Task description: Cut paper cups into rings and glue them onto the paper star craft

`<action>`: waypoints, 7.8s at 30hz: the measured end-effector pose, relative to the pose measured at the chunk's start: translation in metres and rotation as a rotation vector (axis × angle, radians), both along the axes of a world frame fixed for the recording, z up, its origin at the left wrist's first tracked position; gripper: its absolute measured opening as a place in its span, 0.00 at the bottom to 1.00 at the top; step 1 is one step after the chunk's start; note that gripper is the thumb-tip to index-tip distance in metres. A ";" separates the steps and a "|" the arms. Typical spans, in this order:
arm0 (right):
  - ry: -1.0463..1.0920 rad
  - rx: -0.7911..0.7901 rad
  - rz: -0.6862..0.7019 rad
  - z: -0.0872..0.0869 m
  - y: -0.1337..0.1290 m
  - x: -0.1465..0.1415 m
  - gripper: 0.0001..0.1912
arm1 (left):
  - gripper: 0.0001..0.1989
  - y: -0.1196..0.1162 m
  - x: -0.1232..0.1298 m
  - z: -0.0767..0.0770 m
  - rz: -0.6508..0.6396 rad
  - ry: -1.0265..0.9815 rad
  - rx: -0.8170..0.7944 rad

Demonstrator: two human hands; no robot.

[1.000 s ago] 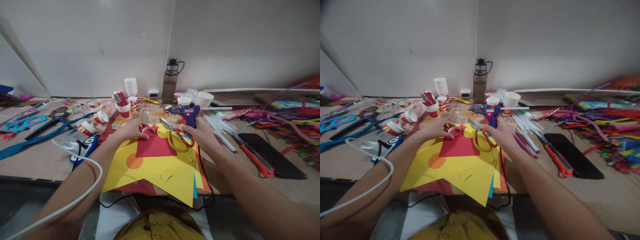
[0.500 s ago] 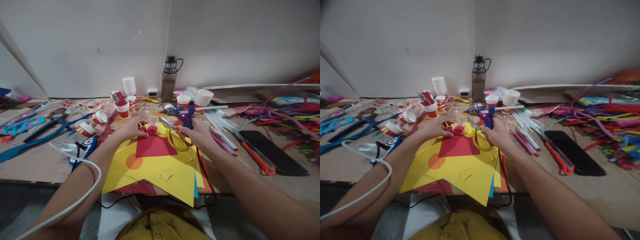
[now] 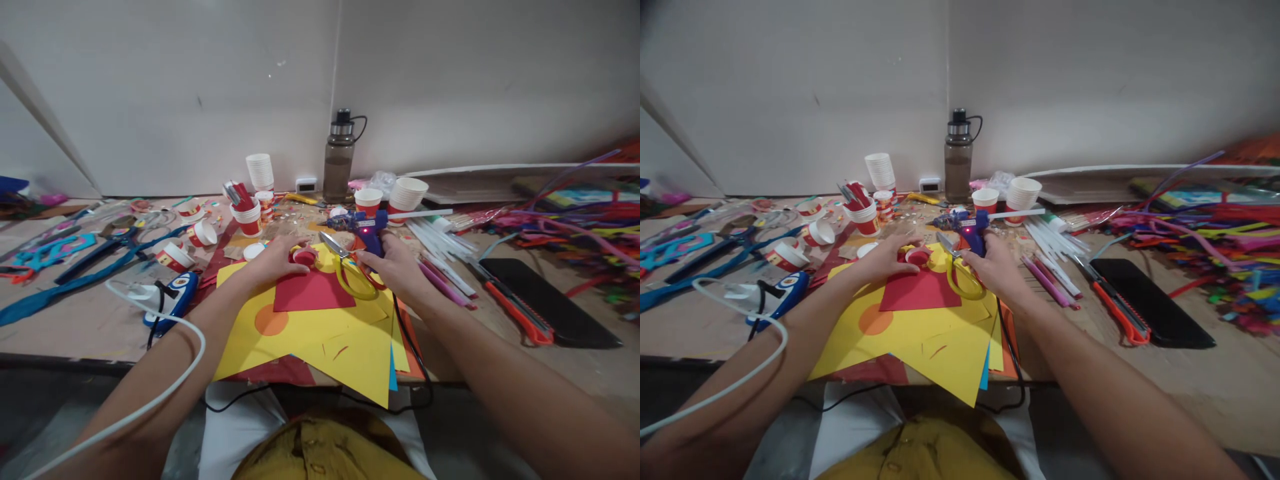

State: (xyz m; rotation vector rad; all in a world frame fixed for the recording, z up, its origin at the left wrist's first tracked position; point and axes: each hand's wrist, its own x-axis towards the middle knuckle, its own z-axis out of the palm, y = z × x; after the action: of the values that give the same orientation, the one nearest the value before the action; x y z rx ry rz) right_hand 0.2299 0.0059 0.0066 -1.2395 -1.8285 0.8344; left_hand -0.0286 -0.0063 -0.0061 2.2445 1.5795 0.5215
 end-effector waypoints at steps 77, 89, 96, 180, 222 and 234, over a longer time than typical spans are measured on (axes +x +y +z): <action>-0.230 0.139 0.239 -0.009 -0.012 -0.009 0.24 | 0.29 0.002 -0.018 0.001 0.044 0.009 -0.067; -0.278 0.127 0.230 0.002 -0.015 -0.013 0.23 | 0.27 0.001 -0.019 -0.006 0.048 -0.041 -0.037; -0.513 0.129 0.218 0.013 -0.019 -0.024 0.16 | 0.28 -0.003 -0.017 -0.005 0.037 -0.067 -0.005; -0.733 0.188 0.236 0.015 -0.021 -0.051 0.14 | 0.28 0.005 -0.020 -0.006 -0.004 -0.031 -0.007; -0.677 0.096 0.220 0.017 -0.017 -0.065 0.12 | 0.23 0.006 -0.021 -0.010 -0.036 -0.034 0.057; -0.782 0.197 0.201 0.021 -0.016 -0.060 0.14 | 0.24 0.007 -0.021 -0.010 -0.039 -0.094 0.012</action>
State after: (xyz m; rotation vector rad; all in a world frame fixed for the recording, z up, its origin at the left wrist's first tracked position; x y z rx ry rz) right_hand 0.1699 -0.0105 0.0278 -1.3735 -2.6114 0.2477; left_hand -0.0493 0.0002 -0.0158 2.2209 1.4866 0.6181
